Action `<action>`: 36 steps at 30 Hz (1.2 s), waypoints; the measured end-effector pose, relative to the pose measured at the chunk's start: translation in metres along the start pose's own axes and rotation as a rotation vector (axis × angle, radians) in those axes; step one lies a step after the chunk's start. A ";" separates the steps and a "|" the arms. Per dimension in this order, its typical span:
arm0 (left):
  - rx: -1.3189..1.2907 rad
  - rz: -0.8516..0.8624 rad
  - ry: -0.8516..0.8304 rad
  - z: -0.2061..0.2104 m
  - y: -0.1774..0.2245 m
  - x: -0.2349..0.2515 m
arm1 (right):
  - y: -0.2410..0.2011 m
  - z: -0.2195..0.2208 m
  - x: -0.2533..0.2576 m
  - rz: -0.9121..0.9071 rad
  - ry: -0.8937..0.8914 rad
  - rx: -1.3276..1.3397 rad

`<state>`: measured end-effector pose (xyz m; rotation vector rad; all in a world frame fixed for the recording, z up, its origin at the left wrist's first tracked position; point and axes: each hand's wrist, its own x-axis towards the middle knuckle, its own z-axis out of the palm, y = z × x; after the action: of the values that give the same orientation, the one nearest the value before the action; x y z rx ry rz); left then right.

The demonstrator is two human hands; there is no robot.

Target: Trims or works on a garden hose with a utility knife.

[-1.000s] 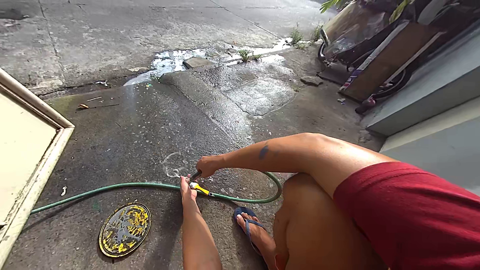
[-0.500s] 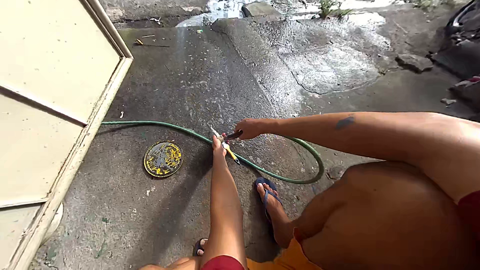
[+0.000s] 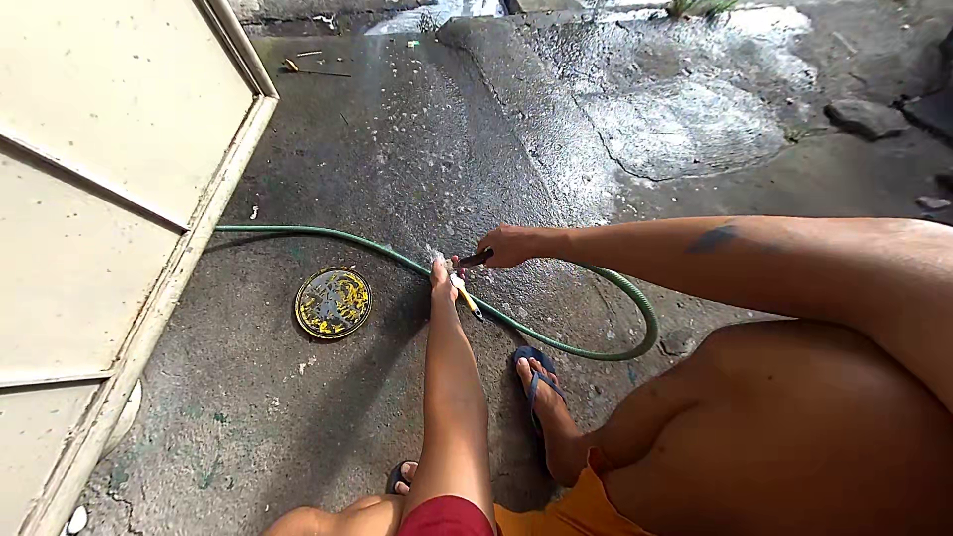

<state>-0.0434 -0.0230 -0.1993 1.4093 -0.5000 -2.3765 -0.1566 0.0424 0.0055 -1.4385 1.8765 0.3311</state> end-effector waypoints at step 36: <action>0.043 -0.037 0.005 -0.001 0.002 0.003 | 0.003 -0.002 0.005 0.037 -0.003 -0.016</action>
<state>-0.0434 -0.0260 -0.2015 1.4545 -0.5307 -2.4049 -0.1603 0.0387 0.0026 -1.4150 1.9040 0.3659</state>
